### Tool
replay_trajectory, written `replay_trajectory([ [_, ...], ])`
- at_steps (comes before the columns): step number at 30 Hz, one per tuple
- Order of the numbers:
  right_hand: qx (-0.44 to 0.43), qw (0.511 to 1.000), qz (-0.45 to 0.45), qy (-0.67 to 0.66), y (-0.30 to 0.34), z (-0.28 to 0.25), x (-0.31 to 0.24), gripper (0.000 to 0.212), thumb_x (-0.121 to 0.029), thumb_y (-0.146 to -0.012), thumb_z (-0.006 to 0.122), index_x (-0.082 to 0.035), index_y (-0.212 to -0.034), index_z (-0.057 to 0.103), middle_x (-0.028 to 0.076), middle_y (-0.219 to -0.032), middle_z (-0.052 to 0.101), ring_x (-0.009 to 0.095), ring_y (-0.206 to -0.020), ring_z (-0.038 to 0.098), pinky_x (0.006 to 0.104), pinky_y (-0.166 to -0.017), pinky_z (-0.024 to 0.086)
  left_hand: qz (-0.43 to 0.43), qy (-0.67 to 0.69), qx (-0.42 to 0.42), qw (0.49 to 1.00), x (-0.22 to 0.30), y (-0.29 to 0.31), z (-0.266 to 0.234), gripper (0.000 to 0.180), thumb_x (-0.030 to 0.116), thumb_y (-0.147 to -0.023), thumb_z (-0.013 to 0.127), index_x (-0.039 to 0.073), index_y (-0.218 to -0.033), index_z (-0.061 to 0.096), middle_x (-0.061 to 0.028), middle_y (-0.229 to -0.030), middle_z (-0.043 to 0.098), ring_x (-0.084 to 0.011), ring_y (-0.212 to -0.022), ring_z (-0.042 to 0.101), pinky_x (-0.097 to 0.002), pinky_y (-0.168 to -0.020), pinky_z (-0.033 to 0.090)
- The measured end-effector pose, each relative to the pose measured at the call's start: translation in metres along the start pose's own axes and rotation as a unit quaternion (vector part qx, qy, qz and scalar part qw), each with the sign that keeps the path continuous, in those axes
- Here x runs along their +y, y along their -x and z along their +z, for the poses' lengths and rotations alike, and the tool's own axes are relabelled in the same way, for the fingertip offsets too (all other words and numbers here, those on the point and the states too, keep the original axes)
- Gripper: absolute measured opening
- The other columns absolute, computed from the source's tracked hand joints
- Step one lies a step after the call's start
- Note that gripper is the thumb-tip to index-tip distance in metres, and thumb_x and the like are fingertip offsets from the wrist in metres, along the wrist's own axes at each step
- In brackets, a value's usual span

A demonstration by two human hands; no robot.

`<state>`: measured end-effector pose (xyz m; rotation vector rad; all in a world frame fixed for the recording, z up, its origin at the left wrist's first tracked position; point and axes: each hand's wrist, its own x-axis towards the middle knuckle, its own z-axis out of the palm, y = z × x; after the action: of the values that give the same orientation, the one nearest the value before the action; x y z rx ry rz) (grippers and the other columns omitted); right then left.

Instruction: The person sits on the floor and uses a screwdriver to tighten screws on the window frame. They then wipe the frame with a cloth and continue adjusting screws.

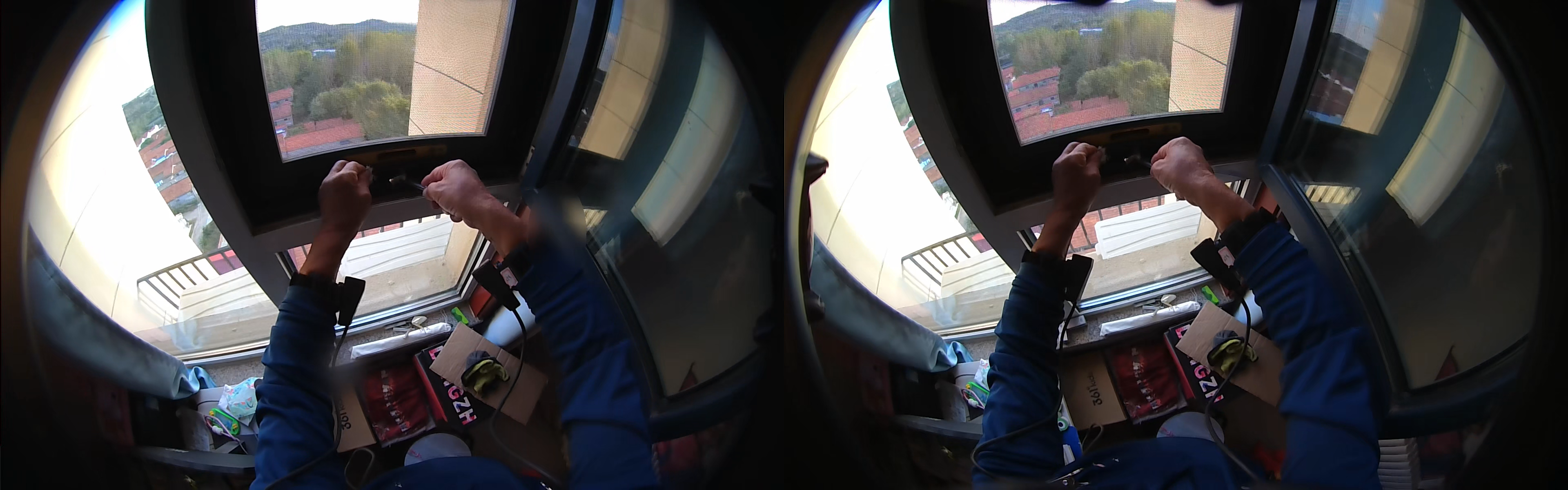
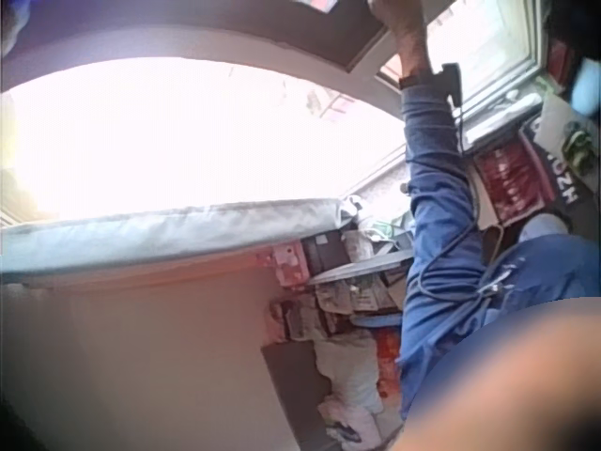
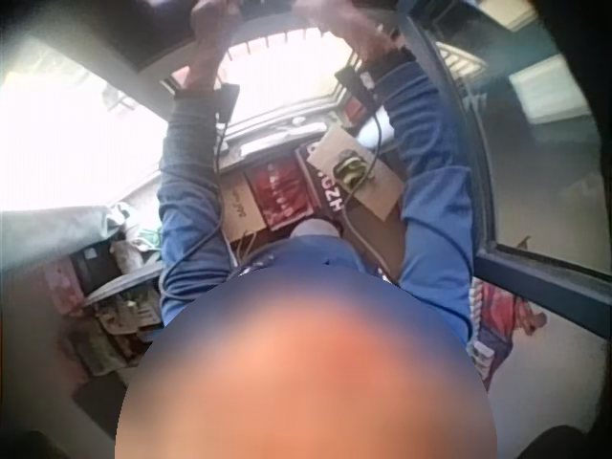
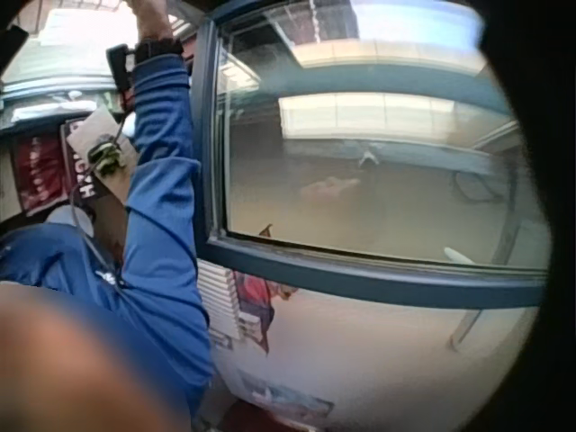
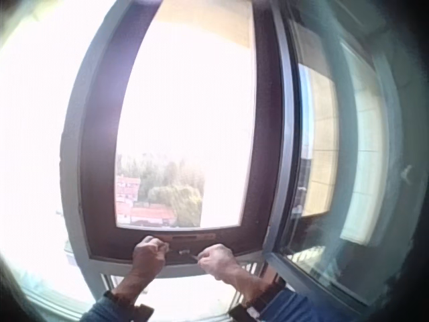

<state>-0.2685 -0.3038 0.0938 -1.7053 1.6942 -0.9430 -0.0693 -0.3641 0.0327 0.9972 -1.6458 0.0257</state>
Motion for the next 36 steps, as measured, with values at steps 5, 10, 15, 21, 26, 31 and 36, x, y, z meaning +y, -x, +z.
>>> replay_trajectory([
  [5,0.025,0.980,-0.078,0.183,0.005,0.002,-0.006,0.023,-0.005,-0.080,0.063,-0.003,-0.099,0.076,0.016,-0.104,0.073,0.033,-0.099,0.070,0.0386,-0.092,0.056,0.008,0.010,0.006,1.000,-0.002,0.001,0.000,0.016,0.013,-0.089,0.069,-0.001,-0.083,0.070,-0.0154,-0.084,0.067,-0.0331,-0.076,0.067,-0.0386,-0.069,0.052],
  [10,0.022,0.963,-0.069,0.259,0.003,0.007,-0.020,0.031,-0.006,-0.078,0.059,0.001,-0.104,0.074,0.022,-0.102,0.072,0.034,-0.098,0.070,0.0389,-0.091,0.055,0.012,0.025,0.020,0.999,-0.002,0.003,0.003,0.013,0.014,-0.088,0.070,0.003,-0.080,0.068,-0.0132,-0.083,0.065,-0.0343,-0.077,0.066,-0.0423,-0.069,0.053],
  [15,0.009,0.967,-0.052,0.248,0.000,0.007,-0.029,0.023,-0.004,-0.079,0.059,0.002,-0.097,0.073,0.020,-0.093,0.073,0.031,-0.087,0.072,0.0386,-0.082,0.057,-0.006,0.031,-0.003,0.999,-0.002,0.002,0.001,0.013,0.014,-0.087,0.070,0.004,-0.080,0.068,-0.0126,-0.083,0.065,-0.0339,-0.078,0.066,-0.0423,-0.070,0.053],
  [21,-0.014,0.997,0.063,0.041,0.000,0.005,-0.017,0.018,-0.002,-0.081,0.059,0.001,-0.095,0.071,0.012,-0.072,0.066,0.018,-0.055,0.060,0.0323,-0.047,0.046,-0.012,0.021,0.001,1.000,-0.005,0.003,0.008,0.014,0.016,-0.087,0.070,0.004,-0.079,0.068,-0.0125,-0.083,0.065,-0.0342,-0.078,0.066,-0.0433,-0.070,0.053],
  [26,-0.013,0.991,0.098,-0.093,0.002,0.003,-0.013,0.020,0.000,-0.081,0.061,0.003,-0.100,0.067,0.007,-0.065,0.058,0.010,-0.049,0.049,0.0262,-0.036,0.031,0.003,0.014,-0.008,1.000,-0.003,0.001,0.004,0.013,0.013,-0.087,0.070,0.001,-0.082,0.069,-0.0143,-0.083,0.066,-0.0329,-0.076,0.067,-0.0395,-0.069,0.053],
  [31,0.029,0.987,-0.036,0.151,0.014,-0.003,-0.010,0.026,-0.007,-0.076,0.060,-0.005,-0.096,0.077,0.019,-0.092,0.074,0.032,-0.090,0.072,0.0368,-0.087,0.056,0.016,0.036,0.018,0.999,-0.005,0.002,0.000,0.014,0.011,-0.088,0.070,-0.001,-0.083,0.070,-0.0149,-0.082,0.067,-0.0312,-0.075,0.068,-0.0367,-0.070,0.053],
  [36,0.008,0.989,-0.032,0.144,0.009,-0.009,-0.015,0.025,-0.007,-0.076,0.061,-0.004,-0.094,0.077,0.019,-0.093,0.074,0.031,-0.088,0.072,0.0370,-0.087,0.056,0.013,0.035,0.028,0.999,-0.006,0.002,0.004,0.015,0.011,-0.089,0.069,-0.002,-0.082,0.069,-0.0148,-0.083,0.067,-0.0311,-0.075,0.068,-0.0367,-0.069,0.053],
])
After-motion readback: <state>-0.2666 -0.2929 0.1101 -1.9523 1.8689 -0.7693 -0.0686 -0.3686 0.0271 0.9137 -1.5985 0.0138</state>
